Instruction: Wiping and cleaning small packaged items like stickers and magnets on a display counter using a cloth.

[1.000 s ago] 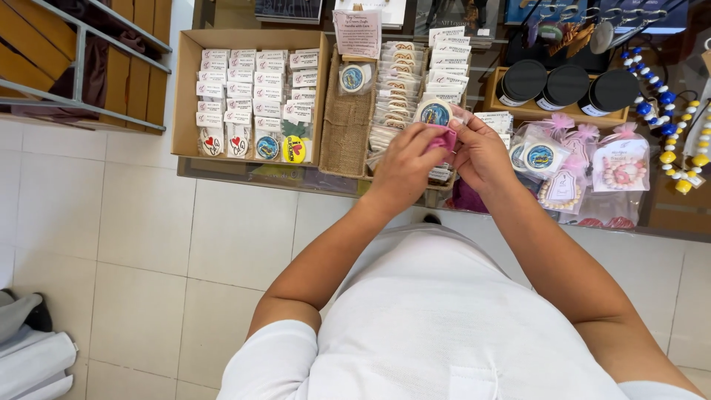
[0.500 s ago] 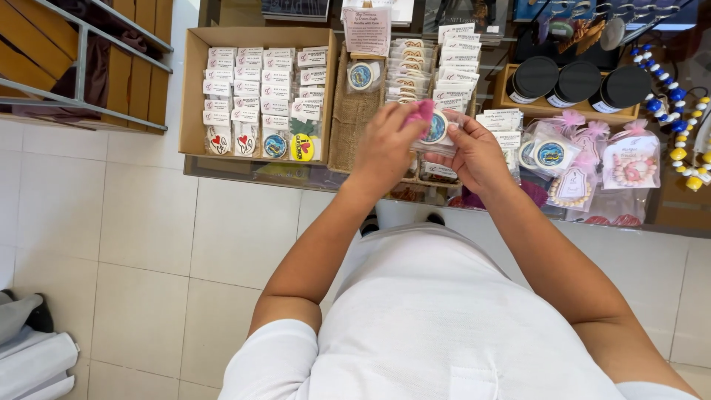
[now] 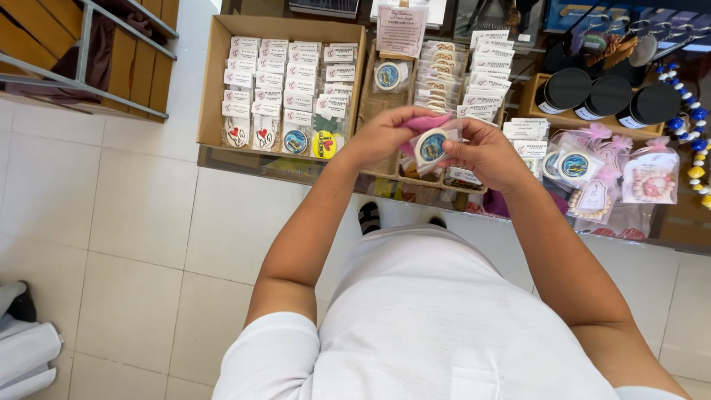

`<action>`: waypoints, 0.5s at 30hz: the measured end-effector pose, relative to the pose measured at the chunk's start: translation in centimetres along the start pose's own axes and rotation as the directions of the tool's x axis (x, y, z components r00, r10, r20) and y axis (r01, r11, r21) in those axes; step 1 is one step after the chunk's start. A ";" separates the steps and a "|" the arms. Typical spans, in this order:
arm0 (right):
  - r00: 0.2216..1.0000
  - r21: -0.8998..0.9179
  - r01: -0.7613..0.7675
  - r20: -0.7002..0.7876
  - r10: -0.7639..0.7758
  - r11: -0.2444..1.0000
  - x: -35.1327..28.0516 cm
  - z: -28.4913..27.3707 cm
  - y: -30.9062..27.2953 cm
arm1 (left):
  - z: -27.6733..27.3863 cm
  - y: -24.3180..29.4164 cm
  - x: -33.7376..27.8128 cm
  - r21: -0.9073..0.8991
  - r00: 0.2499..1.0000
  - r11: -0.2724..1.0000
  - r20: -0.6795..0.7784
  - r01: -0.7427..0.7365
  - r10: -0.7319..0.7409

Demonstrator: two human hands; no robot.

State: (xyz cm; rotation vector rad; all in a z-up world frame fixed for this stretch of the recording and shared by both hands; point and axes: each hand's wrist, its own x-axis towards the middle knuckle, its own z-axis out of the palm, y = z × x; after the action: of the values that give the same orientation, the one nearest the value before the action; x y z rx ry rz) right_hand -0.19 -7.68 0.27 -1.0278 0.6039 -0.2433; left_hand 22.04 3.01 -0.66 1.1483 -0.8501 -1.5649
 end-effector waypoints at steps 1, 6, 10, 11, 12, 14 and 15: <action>1.000 -0.002 0.002 -0.003 -0.002 1.000 0.4 0.1 -0.3 | -0.6 -0.6 -0.2 0.000 1.000 1.000 0.004 -0.002 0.002; 0.983 -0.059 0.060 -0.169 -0.069 0.996 3.7 -2.2 1.4 | -3.8 -0.9 -2.5 0.164 0.995 0.986 -0.087 -0.037 0.051; 0.964 -0.180 0.066 -0.244 -0.110 0.981 6.9 -1.8 0.6 | -6.7 -0.3 -2.9 -0.086 0.935 0.996 -0.354 -0.016 -0.015; 0.952 -0.270 0.050 -0.279 -0.129 0.961 7.8 -1.2 0.4 | -7.9 -0.8 -2.7 -0.164 0.909 0.975 -0.411 -0.152 0.072; 0.938 -0.358 0.032 -0.312 -0.152 0.933 8.9 -0.7 0.1 | -9.2 -1.3 -2.5 -0.231 0.868 0.929 -0.472 -0.288 0.152; 0.926 -0.423 0.018 -0.335 -0.174 0.906 10.7 0.8 0.3 | -10.0 -1.4 -2.7 -0.257 0.863 0.911 -0.476 -0.322 0.170; 0.915 -0.487 0.001 -0.352 -0.197 0.873 11.7 1.5 0.3 | -10.5 -1.4 -2.8 -0.283 0.854 0.890 -0.485 -0.357 0.188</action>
State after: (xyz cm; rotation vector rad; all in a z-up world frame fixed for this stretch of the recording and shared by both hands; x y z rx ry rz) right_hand 10.16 -11.79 -3.62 -1.5121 1.0107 -0.4120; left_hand 31.84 6.25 -4.48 1.0004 -0.3717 -1.0928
